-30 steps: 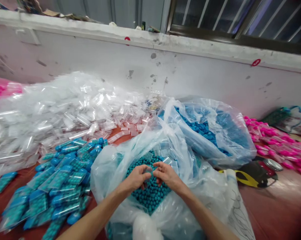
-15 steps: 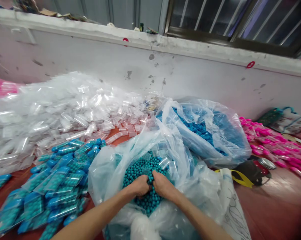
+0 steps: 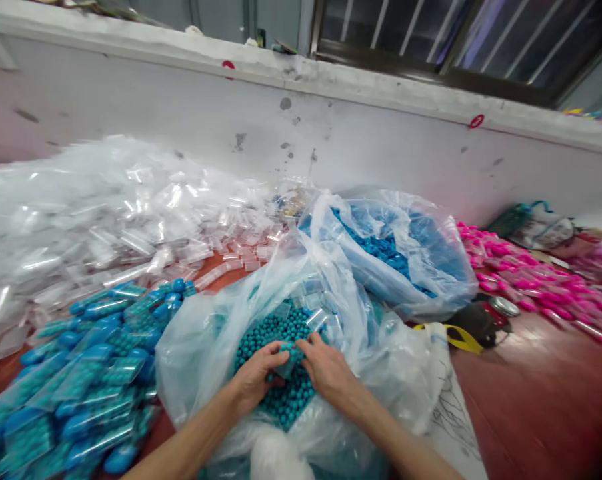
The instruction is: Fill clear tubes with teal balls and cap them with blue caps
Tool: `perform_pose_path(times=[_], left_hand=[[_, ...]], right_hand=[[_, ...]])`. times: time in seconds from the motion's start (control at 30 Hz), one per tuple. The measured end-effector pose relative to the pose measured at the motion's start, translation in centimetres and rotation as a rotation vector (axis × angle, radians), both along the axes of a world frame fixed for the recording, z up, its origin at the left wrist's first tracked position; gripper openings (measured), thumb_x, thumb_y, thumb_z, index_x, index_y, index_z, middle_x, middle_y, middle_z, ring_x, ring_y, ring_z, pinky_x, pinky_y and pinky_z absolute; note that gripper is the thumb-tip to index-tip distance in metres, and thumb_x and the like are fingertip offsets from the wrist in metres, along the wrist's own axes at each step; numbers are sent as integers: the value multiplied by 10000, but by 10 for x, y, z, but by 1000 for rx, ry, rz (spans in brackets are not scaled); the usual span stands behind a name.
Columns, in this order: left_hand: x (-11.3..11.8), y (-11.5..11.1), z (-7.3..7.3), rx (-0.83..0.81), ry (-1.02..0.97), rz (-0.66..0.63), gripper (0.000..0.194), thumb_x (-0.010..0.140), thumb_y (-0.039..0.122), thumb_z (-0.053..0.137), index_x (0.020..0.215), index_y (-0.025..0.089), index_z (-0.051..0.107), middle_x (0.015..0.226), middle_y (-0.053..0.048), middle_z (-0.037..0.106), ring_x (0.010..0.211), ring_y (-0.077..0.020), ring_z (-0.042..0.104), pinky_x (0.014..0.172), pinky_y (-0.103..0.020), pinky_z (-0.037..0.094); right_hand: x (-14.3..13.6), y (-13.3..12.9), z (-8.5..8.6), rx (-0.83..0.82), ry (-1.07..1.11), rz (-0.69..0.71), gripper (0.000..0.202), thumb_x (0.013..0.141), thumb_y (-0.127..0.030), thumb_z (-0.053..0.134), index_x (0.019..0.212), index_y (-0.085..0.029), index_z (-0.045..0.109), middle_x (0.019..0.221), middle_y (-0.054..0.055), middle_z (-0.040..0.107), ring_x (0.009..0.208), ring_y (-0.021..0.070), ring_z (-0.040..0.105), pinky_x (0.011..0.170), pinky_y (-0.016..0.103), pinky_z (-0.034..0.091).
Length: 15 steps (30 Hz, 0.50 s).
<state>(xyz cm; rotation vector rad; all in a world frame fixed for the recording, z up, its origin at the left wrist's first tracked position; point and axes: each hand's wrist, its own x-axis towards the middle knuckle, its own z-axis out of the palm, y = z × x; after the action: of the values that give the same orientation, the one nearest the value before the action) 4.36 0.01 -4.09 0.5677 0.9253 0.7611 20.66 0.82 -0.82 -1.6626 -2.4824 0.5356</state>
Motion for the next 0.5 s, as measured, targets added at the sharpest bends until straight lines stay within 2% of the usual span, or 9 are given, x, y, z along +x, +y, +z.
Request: perform_pose_path(times=[0.07,0.17,0.27,0.4,0.5], left_hand=[[-1,-2,-2,-5,18,22,310,644,278,663,905,168,537,735,13,562,650,-109,524,539,-214,359],[-1,-3,-7,-30,43,11,338,619,276,678,899,162,527,696,18,568,617,-118,542,534,-220,353],[-1,-2,-12,-18,82,-7,341,612,289,689,881,154,527,666,24,577,574,-111,547,526,-215,352],[0,-1,-14,12,71,-78,339,606,301,704,858,152,533,662,12,606,559,-118,568,515,-212,377],[0,0,-15,14,47,-99,321,623,281,701,864,163,526,664,6,622,558,-129,591,506,-213,410]], right_hand=[[3,-5,6,25,-149,-31,215,835,-134,395,954,-218,552,952,54,575,739,157,594,607,229,430],[13,-5,10,85,-325,-229,289,839,-58,325,962,-180,557,952,108,591,759,193,606,632,264,457],[22,3,7,117,-425,-335,340,832,-31,314,1086,-122,521,999,184,581,786,224,618,640,295,481],[14,29,-1,53,-319,-270,442,822,-72,402,1261,-51,360,1022,231,569,885,260,603,695,331,481],[-1,53,1,-17,-162,-226,509,811,-270,521,1252,-75,359,1076,181,554,956,247,576,756,317,469]])
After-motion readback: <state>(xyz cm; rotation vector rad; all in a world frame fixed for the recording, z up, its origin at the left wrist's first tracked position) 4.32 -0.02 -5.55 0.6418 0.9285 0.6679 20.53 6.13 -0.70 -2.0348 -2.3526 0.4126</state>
